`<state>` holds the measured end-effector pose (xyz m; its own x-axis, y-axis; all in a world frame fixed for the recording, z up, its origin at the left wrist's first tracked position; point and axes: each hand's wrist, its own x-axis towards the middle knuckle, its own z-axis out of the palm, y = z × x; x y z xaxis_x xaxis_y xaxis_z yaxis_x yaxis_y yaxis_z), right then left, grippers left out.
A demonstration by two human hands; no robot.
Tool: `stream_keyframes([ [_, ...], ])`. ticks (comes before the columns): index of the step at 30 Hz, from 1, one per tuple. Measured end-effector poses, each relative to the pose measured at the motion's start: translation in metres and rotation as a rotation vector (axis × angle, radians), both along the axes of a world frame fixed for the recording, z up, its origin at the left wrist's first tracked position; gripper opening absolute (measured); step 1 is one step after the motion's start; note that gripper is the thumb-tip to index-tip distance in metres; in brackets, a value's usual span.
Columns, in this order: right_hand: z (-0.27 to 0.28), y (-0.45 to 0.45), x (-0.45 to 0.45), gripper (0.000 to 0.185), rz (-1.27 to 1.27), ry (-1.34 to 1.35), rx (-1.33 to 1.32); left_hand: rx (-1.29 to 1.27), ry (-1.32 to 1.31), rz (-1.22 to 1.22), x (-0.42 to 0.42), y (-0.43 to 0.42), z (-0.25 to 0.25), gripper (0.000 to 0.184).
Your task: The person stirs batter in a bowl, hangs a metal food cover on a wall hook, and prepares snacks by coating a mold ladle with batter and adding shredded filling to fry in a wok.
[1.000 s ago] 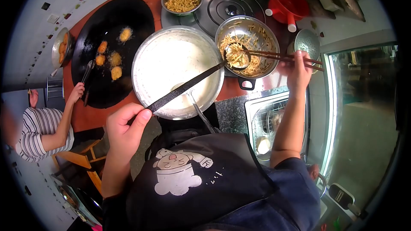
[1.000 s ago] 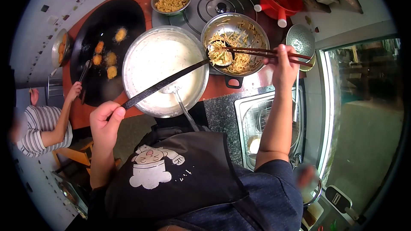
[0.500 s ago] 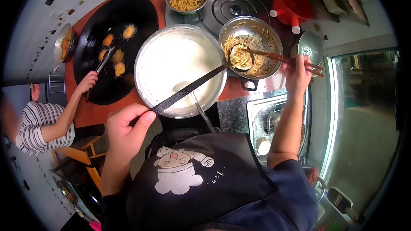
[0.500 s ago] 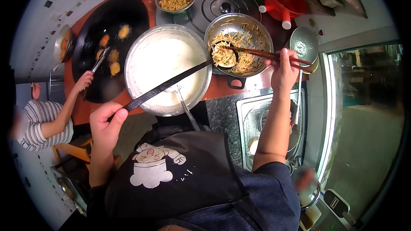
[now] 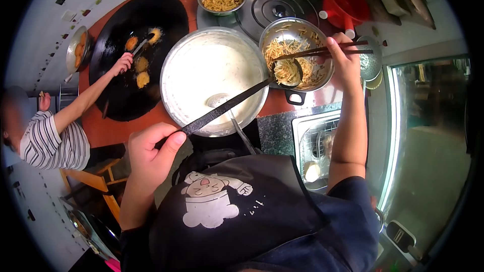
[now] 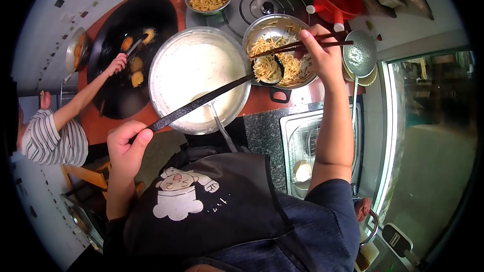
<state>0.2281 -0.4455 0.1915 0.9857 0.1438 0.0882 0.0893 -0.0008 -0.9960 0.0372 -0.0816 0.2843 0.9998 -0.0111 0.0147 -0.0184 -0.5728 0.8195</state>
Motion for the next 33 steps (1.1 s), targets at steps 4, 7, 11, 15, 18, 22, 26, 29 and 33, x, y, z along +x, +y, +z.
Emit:
stream_keyframes([
  [4,0.006,-0.011,-0.011,0.021,-0.139,-0.09,-0.044,-0.03,0.005,0.014,-0.001,0.0,0.0,0.012],
  [7,0.002,-0.02,-0.018,0.021,-0.176,-0.073,0.061,-0.023,0.004,0.016,-0.001,0.001,-0.001,0.012],
  [11,-0.002,-0.024,-0.029,0.02,-0.252,0.0,0.156,-0.01,-0.009,0.005,0.0,0.002,-0.002,0.013],
  [15,-0.02,-0.024,-0.031,0.019,-0.239,0.081,0.235,-0.016,-0.009,0.008,-0.001,0.003,-0.003,0.014],
  [18,-0.038,-0.031,-0.028,0.018,-0.281,0.097,0.301,-0.035,-0.013,0.018,-0.002,0.005,-0.004,0.014],
  [22,-0.046,-0.032,-0.028,0.018,-0.29,0.097,0.398,-0.033,-0.012,0.035,-0.004,0.005,-0.005,0.014],
  [26,-0.046,-0.021,-0.031,0.017,-0.293,0.069,0.368,-0.027,-0.027,0.043,-0.004,0.005,-0.007,0.015],
  [29,-0.04,-0.019,-0.032,0.017,-0.309,0.06,0.352,-0.034,-0.01,0.045,-0.004,0.005,-0.008,0.015],
  [33,-0.038,-0.014,-0.032,0.017,-0.308,0.048,0.328,-0.021,-0.004,0.029,-0.004,0.005,-0.006,0.015],
])
